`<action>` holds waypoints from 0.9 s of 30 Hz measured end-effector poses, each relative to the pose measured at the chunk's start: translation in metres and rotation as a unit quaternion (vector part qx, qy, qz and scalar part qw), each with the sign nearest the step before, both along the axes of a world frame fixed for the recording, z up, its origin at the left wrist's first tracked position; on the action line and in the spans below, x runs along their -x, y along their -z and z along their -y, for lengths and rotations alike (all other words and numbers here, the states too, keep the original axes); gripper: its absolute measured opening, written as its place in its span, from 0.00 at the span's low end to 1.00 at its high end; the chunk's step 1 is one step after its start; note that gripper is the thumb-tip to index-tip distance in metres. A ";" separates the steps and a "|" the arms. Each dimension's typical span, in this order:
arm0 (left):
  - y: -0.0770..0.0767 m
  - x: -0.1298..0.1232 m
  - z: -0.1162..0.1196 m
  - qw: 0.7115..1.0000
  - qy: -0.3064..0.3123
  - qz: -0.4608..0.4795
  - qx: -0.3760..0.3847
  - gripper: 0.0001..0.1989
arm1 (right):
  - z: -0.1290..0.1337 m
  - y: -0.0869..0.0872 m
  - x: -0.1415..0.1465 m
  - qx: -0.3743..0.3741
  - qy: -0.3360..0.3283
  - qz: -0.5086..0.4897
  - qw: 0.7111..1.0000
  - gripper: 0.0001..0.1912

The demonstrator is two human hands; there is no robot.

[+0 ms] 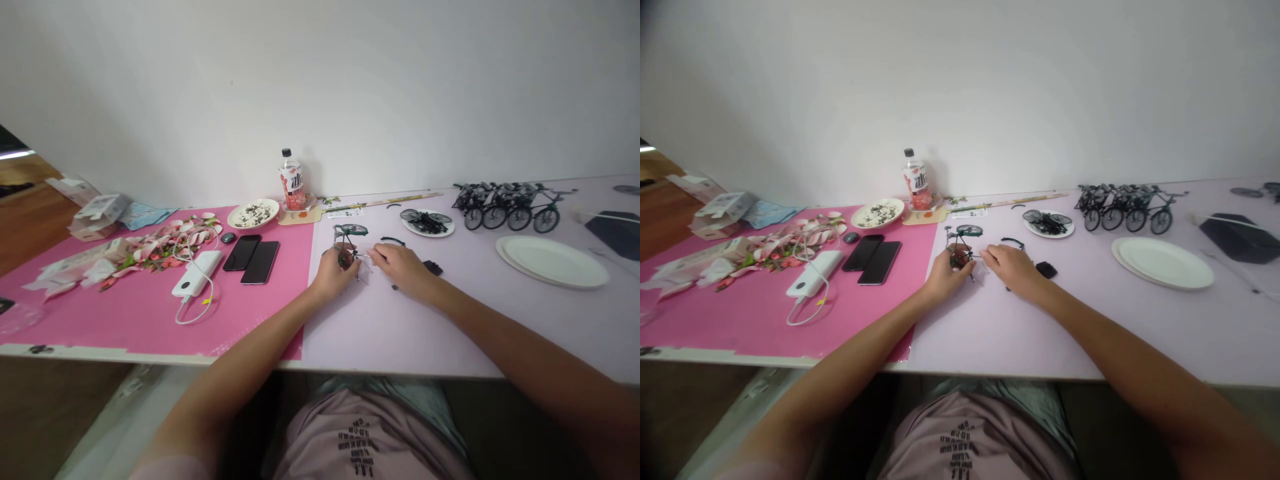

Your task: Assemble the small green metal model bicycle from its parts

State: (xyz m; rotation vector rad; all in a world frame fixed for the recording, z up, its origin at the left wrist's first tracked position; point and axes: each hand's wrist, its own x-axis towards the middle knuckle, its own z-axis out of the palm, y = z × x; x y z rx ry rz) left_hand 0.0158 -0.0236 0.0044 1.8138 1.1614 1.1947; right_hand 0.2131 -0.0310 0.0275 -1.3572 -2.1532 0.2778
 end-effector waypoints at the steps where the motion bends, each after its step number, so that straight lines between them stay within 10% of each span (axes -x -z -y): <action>1: 0.000 0.000 0.000 1.000 0.001 0.000 -0.001 0.13 | 0.000 0.000 0.000 -0.001 -0.003 -0.007 1.000 0.20; 27: 0.000 0.001 -0.001 1.000 -0.005 -0.008 0.006 0.14 | 0.001 0.001 -0.004 0.069 -0.026 -0.099 0.992 0.07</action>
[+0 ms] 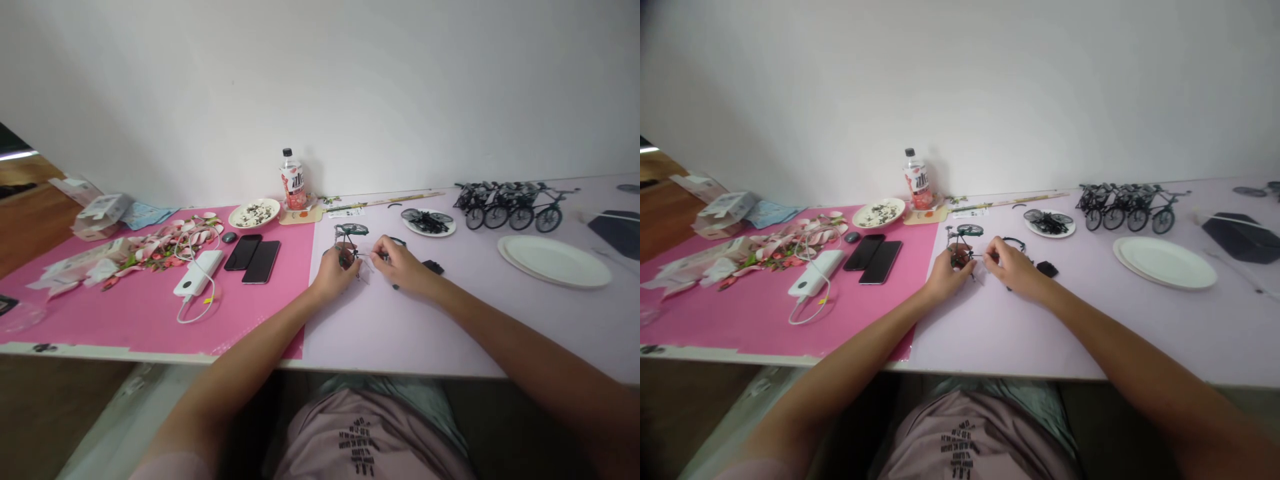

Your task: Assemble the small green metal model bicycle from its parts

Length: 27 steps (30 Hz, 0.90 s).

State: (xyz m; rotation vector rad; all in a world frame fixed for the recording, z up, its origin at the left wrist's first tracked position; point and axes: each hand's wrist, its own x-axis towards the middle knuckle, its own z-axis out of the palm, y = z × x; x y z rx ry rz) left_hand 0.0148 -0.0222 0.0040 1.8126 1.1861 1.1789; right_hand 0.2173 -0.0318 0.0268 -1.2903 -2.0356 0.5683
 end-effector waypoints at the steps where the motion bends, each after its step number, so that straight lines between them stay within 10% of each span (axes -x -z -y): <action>1: 0.000 0.000 -0.001 1.000 -0.004 -0.002 0.001 0.14 | 0.000 0.000 0.000 -0.001 -0.003 -0.001 1.000 0.08; 27: 0.005 0.001 -0.002 1.000 0.008 0.024 0.010 0.15 | 0.001 0.000 -0.003 -0.003 -0.021 0.017 1.000 0.12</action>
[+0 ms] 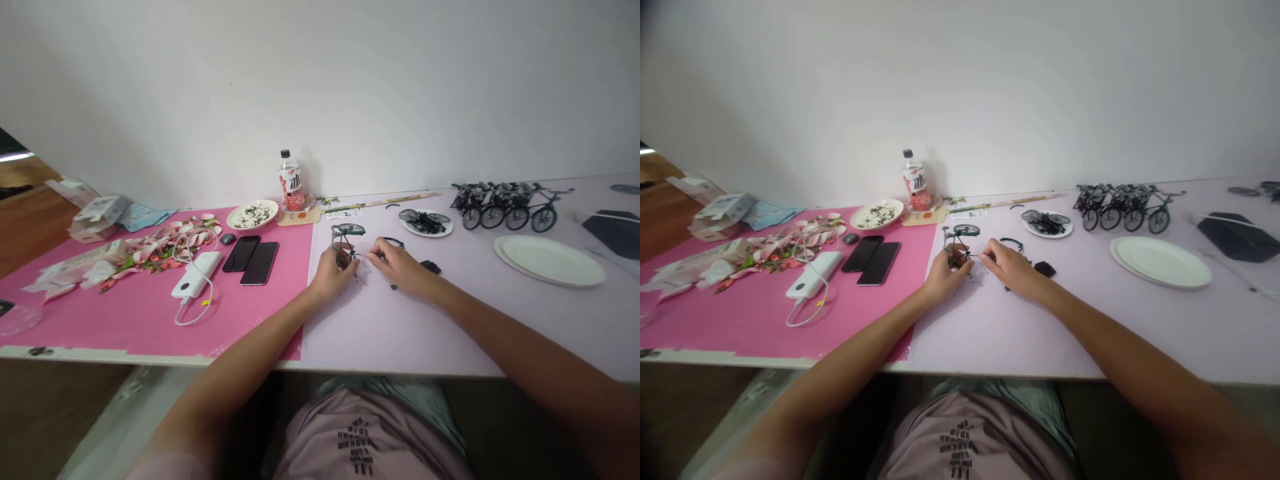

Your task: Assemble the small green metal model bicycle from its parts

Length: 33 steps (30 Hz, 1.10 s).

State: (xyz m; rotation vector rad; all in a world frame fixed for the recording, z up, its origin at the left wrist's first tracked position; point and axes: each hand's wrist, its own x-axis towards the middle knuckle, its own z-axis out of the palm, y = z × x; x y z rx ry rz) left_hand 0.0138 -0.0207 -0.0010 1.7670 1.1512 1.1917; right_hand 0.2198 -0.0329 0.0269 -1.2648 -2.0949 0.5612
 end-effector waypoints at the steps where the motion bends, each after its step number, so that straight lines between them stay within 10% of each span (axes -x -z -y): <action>1: 0.000 0.000 0.000 1.000 0.002 0.000 -0.001 0.15 | 0.001 -0.001 0.000 -0.002 0.002 0.002 1.000 0.12; 33: -0.006 0.000 0.004 0.999 0.021 0.008 -0.023 0.16 | -0.003 0.002 0.004 -0.026 0.004 -0.039 0.999 0.18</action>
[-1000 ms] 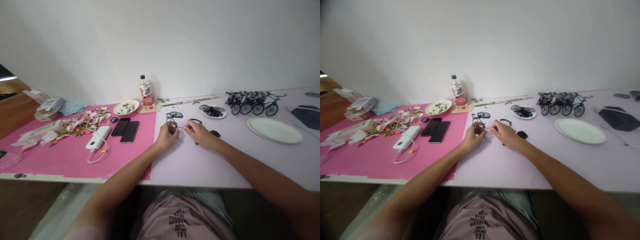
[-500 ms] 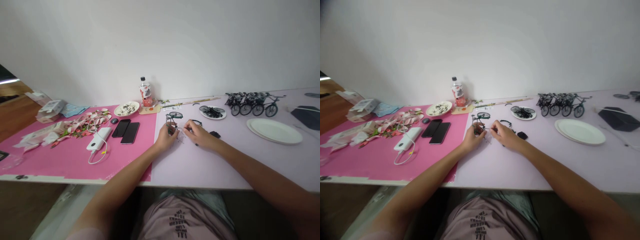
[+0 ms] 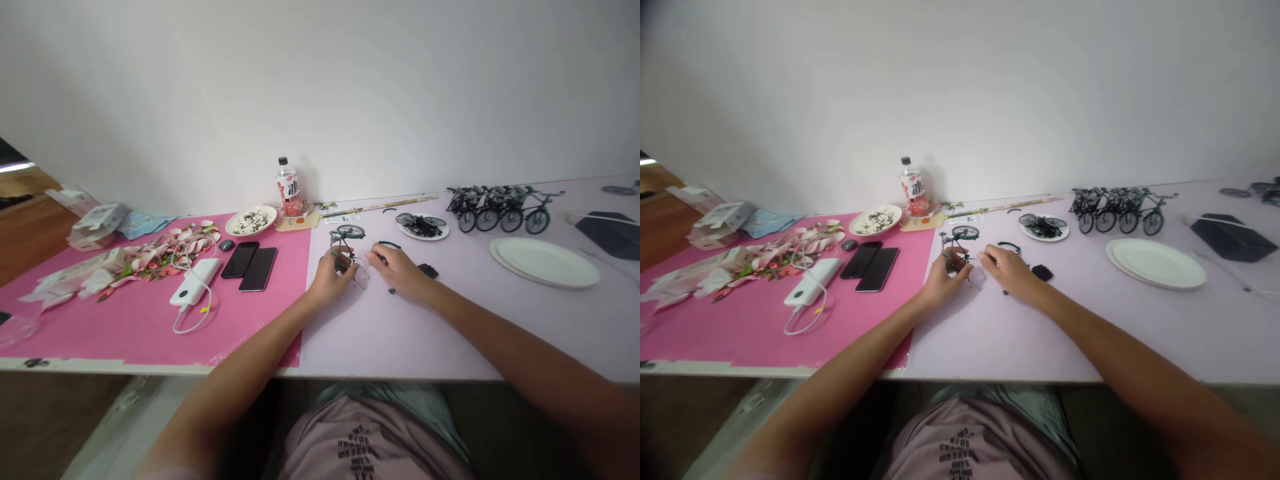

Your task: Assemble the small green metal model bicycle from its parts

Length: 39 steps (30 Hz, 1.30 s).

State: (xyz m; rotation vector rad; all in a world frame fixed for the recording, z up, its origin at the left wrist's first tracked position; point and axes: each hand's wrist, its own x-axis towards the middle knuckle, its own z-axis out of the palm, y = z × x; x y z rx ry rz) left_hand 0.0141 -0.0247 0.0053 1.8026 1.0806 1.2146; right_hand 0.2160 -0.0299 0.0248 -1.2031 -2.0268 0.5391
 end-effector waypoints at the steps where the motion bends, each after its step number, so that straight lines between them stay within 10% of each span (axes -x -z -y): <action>1: -0.001 0.000 0.000 1.000 -0.004 0.000 0.000 0.16 | -0.001 0.001 0.000 0.001 -0.001 -0.005 1.000 0.16; 18: -0.003 0.002 0.001 0.999 -0.002 0.015 0.046 0.19 | -0.006 0.005 0.002 -0.030 -0.012 -0.016 0.999 0.20; 28: -0.002 0.002 -0.001 0.986 -0.013 0.079 0.143 0.26 | -0.034 -0.026 -0.050 -0.175 0.120 0.022 0.977 0.18; 34: -0.009 0.004 -0.002 0.982 0.005 0.122 0.145 0.27 | -0.059 -0.018 -0.082 -0.143 0.177 0.011 0.974 0.14; 39: -0.010 0.003 -0.001 0.980 -0.003 0.119 0.157 0.27 | -0.045 -0.007 -0.058 -0.017 0.101 0.035 0.994 0.21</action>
